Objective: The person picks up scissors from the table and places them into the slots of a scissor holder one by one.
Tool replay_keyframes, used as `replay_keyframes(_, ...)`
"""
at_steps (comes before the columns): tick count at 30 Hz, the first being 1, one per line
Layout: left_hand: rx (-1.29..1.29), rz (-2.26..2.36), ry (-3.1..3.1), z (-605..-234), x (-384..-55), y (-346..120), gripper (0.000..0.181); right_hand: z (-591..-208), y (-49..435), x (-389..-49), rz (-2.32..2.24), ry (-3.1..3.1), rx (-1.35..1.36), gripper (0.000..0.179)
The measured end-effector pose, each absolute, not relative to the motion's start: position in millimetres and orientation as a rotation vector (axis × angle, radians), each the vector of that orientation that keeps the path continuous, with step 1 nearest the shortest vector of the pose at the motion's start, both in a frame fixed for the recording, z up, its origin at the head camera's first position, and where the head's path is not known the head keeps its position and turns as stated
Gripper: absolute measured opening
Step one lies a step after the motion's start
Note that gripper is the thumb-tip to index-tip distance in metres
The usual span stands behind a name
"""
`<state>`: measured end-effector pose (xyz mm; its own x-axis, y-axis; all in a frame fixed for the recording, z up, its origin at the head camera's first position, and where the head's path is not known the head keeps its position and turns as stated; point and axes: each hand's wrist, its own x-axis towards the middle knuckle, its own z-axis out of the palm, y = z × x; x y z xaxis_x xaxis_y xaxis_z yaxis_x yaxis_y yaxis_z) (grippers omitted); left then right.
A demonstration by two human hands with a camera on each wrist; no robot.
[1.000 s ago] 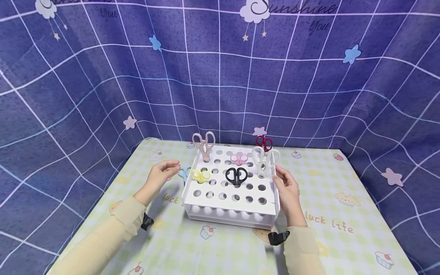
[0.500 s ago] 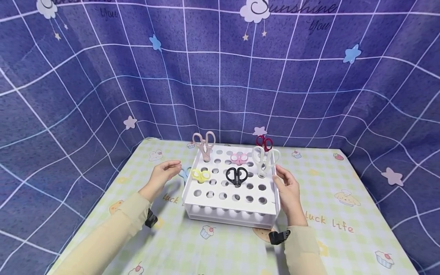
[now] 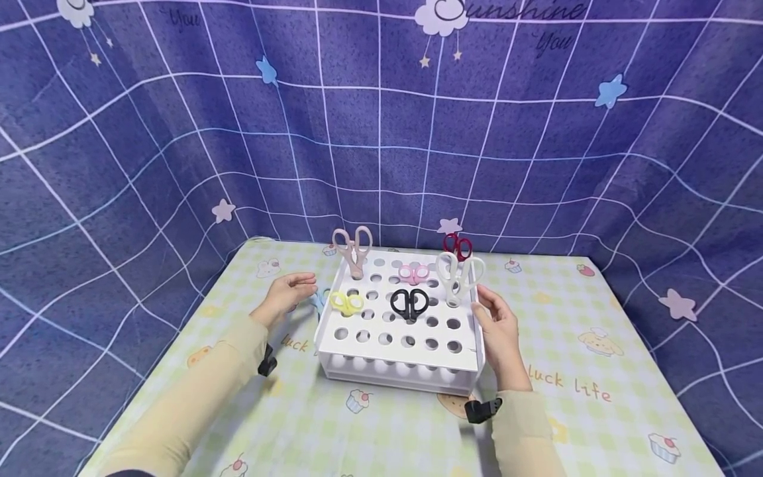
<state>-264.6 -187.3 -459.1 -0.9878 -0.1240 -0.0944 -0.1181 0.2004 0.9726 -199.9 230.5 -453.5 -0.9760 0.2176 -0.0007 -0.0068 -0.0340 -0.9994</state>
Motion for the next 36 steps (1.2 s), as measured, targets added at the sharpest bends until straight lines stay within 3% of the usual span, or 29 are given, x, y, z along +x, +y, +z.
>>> replay_keyframes(23, 0.281, -1.821, -2.599, -474.7, -286.7, -199.4, 0.047, -454.2, 232.3, -201.3, 2.18, -2.026, -0.175, 0.044)
replay_keyframes(36, 0.462, -1.808, -2.456, -487.4, -281.7, -196.5, 0.045, -455.6, 234.8, -199.7, 2.18, -1.983, -0.058, 0.046)
